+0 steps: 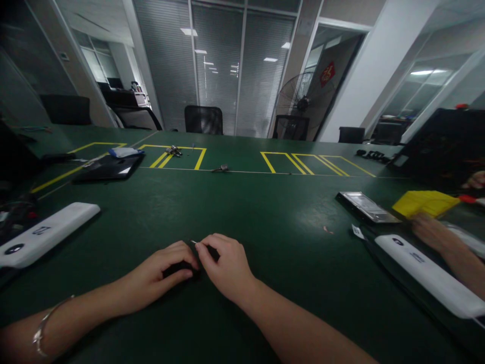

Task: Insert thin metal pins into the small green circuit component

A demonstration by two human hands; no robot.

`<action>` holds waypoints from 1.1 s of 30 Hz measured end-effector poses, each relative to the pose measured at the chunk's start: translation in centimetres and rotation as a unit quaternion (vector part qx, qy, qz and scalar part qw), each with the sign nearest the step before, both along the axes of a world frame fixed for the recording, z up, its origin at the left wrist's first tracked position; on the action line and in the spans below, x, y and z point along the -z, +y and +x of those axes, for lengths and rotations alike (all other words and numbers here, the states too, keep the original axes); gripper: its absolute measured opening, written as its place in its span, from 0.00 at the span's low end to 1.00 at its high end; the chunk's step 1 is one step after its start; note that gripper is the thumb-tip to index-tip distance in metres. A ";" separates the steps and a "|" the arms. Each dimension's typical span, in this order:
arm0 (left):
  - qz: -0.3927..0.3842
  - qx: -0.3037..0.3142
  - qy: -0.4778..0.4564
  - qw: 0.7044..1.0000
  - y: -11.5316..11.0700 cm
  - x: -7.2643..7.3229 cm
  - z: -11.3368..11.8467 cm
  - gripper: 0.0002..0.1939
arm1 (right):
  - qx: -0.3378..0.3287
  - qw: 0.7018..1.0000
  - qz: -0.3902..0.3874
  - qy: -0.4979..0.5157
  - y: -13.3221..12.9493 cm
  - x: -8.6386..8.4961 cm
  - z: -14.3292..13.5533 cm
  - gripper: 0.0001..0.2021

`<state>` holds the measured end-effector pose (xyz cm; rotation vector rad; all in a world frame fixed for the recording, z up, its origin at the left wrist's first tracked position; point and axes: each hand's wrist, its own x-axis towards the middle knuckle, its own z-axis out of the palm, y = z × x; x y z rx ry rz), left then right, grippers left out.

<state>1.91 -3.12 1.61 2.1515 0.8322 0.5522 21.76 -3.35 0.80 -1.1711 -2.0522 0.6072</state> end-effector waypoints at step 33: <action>0.125 -0.084 0.135 0.979 -0.9 0.0 0.5 0.06 | -0.124 0.983 -0.065 -0.121 0.3 -1.4 1.2 0.17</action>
